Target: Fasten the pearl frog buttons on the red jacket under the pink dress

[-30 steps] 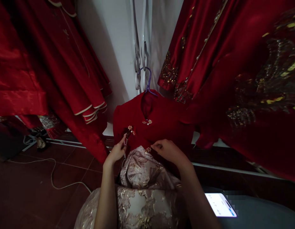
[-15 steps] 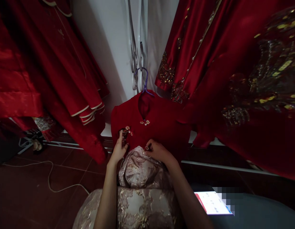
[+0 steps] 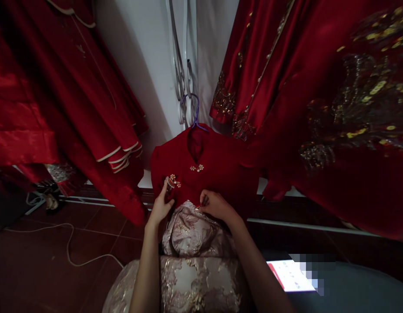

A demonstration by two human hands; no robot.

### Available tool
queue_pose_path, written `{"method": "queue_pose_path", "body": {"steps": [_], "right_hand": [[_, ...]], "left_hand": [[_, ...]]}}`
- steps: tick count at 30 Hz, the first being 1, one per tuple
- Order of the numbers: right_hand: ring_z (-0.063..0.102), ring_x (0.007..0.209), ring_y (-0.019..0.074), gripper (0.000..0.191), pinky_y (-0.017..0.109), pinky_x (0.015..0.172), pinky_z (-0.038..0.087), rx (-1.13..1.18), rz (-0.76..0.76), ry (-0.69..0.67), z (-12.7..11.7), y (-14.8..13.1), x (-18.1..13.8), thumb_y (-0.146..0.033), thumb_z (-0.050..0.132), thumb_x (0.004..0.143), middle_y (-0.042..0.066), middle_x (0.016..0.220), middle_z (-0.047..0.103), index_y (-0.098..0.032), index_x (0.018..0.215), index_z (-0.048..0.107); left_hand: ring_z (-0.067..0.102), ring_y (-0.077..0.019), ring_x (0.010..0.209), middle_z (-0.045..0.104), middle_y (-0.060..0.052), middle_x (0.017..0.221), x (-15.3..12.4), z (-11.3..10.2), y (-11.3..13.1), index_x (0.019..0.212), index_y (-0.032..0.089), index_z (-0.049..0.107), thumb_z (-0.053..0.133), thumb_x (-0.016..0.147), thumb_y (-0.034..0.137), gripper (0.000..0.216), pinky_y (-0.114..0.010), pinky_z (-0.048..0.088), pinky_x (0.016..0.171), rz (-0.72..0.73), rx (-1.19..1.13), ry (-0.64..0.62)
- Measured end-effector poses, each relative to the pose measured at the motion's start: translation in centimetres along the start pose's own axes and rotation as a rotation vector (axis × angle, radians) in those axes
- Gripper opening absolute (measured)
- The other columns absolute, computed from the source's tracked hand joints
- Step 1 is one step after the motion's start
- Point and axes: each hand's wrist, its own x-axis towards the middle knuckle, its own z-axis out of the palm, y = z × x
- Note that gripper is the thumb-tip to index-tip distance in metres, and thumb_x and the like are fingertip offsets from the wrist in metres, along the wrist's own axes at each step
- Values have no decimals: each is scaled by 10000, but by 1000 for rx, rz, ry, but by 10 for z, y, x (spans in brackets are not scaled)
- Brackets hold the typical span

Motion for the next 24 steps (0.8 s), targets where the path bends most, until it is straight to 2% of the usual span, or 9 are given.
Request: {"method": "queue_pose_path", "body": {"steps": [3,5,7,9,10,13,15,20,24], "right_hand": [[563,638,120,231,230,602,435,111,11,-53,-3,4,0,-219,675,582,-20,636,585,-186,719,491],[576,652,121,259,236,617,457,171,29,-52,-4,6,0,-231,689,580,-16,654,592,-180,755,505],[590,663,123,288,246,626,480,216,70,-11,-3,9,1,-240,699,585,-8,683,605,-172,808,529],[604,645,126,297,259,614,501,273,138,37,-2,12,3,-251,695,605,2,691,619,-164,851,554],[609,633,129,294,263,604,511,304,171,52,-1,14,4,-256,693,614,8,689,628,-158,862,569],[622,606,135,278,261,575,525,349,233,75,0,19,7,-274,699,619,29,684,658,-145,850,615],[628,607,136,260,251,571,525,317,235,78,1,21,8,-290,701,619,39,698,676,-144,824,636],[639,638,146,226,251,587,522,252,201,37,2,19,8,-329,695,624,51,727,694,-151,750,635],[635,640,145,255,273,634,520,322,171,26,-9,4,1,-351,704,607,43,703,688,-146,735,622]], "left_hand": [[464,-177,1196,497,-7,1308,-5,-19,15,1351,266,350,516,713,119,676,-323,303,1051,-43,29,-54],[550,-199,1080,600,-32,1173,-10,-31,27,1257,237,485,539,709,139,559,-341,366,999,-71,59,-98],[604,-204,925,654,-54,1009,-16,-36,41,1186,209,533,597,676,152,517,-349,433,910,-88,82,-79],[602,-179,826,637,-54,926,-19,-32,54,1194,196,483,638,651,155,566,-335,473,820,-81,32,-58],[593,-164,818,614,-55,936,-20,-27,58,1207,196,443,642,651,152,592,-322,482,793,-68,-31,-86],[553,-144,917,524,-80,1074,-19,-3,63,1169,202,403,630,636,89,590,-302,485,810,-11,-223,-279],[536,-141,937,491,-86,1094,-15,11,59,1092,192,444,605,620,36,523,-310,480,836,-2,-231,-352],[541,-105,773,478,-55,996,-8,22,42,975,174,486,571,654,45,356,-274,496,729,-20,-114,-293],[509,-93,706,470,-27,969,-7,19,43,952,190,491,592,665,80,324,-260,468,702,62,-8,-209]]}}
